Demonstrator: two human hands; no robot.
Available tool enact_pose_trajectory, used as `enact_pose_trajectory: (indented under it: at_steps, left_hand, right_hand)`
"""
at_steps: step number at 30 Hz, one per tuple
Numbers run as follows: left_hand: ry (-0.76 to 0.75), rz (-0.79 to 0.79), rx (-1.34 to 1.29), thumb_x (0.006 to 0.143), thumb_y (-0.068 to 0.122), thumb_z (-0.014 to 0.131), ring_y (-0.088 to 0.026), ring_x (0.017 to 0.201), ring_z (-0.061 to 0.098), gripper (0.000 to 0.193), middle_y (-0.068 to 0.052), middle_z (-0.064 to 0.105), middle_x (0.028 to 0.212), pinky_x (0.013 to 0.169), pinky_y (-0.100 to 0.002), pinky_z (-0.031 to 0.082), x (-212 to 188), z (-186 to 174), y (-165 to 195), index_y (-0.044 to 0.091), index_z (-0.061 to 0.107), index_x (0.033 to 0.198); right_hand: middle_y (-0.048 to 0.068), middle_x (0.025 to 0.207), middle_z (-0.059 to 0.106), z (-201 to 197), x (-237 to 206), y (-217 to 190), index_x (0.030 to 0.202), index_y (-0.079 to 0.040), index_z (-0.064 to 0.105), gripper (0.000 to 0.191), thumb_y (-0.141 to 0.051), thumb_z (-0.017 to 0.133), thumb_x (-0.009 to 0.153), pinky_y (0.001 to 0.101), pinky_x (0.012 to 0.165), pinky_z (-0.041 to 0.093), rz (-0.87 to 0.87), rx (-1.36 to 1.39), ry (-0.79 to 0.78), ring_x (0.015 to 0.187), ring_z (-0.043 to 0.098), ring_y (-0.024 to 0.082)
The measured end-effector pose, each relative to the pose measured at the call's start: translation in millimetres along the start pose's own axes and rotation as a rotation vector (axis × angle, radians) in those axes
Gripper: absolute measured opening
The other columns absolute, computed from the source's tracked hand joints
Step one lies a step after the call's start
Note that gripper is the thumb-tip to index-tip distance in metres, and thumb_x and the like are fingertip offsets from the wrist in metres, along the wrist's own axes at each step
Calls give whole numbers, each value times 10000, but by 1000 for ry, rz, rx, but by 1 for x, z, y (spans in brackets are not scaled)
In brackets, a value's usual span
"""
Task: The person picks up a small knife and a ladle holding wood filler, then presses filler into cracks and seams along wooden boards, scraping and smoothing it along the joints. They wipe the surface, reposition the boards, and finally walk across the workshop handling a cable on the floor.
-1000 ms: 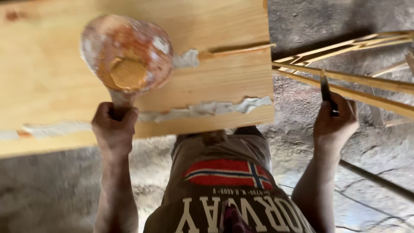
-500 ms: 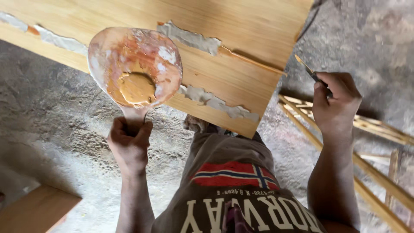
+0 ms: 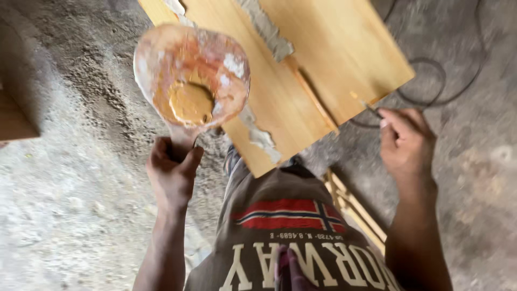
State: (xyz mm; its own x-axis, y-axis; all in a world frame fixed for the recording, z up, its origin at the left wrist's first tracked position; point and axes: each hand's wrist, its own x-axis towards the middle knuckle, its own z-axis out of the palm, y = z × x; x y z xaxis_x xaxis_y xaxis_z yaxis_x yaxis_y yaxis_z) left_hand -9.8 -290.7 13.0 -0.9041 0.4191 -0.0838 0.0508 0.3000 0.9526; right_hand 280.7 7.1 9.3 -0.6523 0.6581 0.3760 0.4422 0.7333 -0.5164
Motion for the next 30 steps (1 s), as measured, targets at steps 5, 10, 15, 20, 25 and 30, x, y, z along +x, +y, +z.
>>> enact_pose_trajectory:
  at_steps: [5, 10, 15, 20, 25, 30]
  left_hand:
    - [125, -197, -86, 810, 99, 825, -49, 507, 489, 253, -2, 597, 662, 454, -229, 378, -51, 41, 15, 29, 592, 881]
    - [182, -182, -149, 816, 99, 833, -31, 529, 476, 278, 22, 592, 686, 458, -216, 374, -69, 54, 17, 36, 582, 918]
    - [206, -162, -123, 836, 108, 848, -19, 603, 479, 283, 39, 583, 721, 519, -205, 387, -78, 63, 7, 16, 591, 911]
    - [292, -229, -169, 826, 111, 833, -27, 589, 472, 276, 43, 580, 720, 511, -210, 381, -76, 79, 4, 24, 603, 952]
    - [486, -141, -204, 863, 90, 828, -20, 635, 504, 271, 39, 609, 777, 560, -199, 423, -80, 115, 14, 22, 596, 986]
    - [800, -169, -265, 881, 73, 814, -41, 537, 490, 254, 13, 593, 725, 478, -220, 391, -101, 197, 35, 32, 572, 947]
  right_hand:
    - [125, 1036, 667, -7, 37, 24, 1226, -39, 749, 280, 79, 690, 979, 373, 795, 550, -166, 78, -132, 931, 680, 270]
    - [123, 1002, 643, 11, 86, 23, 1214, -81, 787, 297, 49, 710, 959, 377, 812, 546, -379, 32, -220, 936, 651, 265]
    - [96, 954, 647, 46, 148, 20, 1185, -81, 801, 260, 34, 694, 978, 376, 767, 541, -562, -3, -290, 901, 649, 266]
    - [92, 957, 638, 67, 179, 25, 1127, -68, 805, 216, 25, 688, 971, 383, 768, 552, -729, 22, -339, 913, 655, 273]
    - [93, 846, 613, 66, 206, 42, 1029, -58, 798, 53, -64, 745, 1027, 387, 653, 517, -779, 22, -514, 791, 646, 255]
    - [96, 904, 625, 97, 255, 67, 1137, -61, 806, 176, -2, 699, 1010, 394, 735, 547, -1085, 142, -486, 872, 665, 273]
